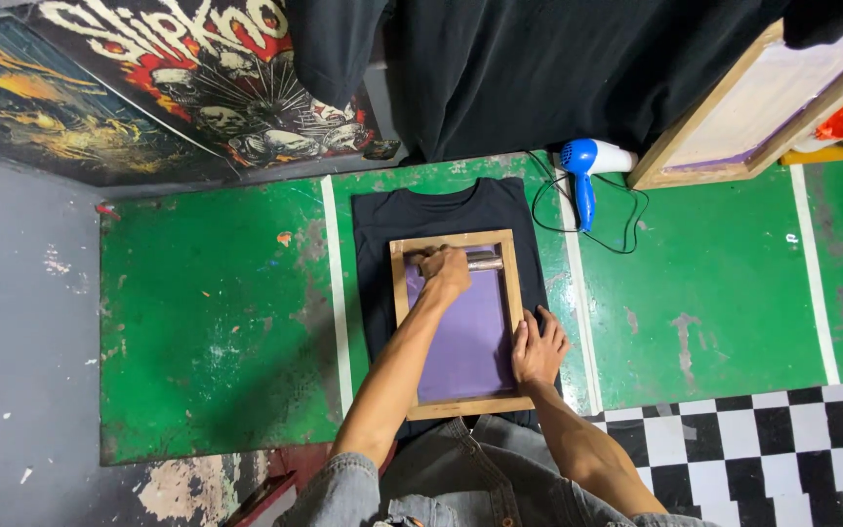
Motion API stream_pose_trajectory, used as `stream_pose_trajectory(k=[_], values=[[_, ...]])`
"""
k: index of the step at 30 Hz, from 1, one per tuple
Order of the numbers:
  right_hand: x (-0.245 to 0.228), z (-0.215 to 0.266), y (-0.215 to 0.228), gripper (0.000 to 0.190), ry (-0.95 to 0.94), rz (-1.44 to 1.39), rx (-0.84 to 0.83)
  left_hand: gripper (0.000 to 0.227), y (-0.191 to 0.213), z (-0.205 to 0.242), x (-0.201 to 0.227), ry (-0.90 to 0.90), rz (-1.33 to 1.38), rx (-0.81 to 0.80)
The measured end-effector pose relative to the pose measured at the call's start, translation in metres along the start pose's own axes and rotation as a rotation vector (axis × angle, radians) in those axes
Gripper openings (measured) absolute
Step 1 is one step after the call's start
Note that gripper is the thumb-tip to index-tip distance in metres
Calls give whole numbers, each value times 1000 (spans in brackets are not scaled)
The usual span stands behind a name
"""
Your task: The person places a screen printing frame over a black t-shirt and uses a squeegee to apply purple ink onto the fabric. After removing the frame, the person uses a blue hairdryer to dry the printed design on the t-shirt.
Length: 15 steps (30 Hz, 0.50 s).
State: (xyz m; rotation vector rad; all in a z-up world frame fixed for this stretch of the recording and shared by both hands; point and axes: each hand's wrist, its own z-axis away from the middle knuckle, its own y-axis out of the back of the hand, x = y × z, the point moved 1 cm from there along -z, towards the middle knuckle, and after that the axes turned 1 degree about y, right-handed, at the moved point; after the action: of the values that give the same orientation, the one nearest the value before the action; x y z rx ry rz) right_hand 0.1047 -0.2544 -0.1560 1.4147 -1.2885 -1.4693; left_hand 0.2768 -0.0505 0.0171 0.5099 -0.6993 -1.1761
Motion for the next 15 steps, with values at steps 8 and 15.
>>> stream_pose_trajectory(k=[8, 15], values=[[0, 4, -2, 36, -7, -10, -15, 44, -138, -15, -30, -24, -207, 354], [3, 1, 2, 36, -32, -31, -86, 60, -225, 84, -48, -136, -137, 204]])
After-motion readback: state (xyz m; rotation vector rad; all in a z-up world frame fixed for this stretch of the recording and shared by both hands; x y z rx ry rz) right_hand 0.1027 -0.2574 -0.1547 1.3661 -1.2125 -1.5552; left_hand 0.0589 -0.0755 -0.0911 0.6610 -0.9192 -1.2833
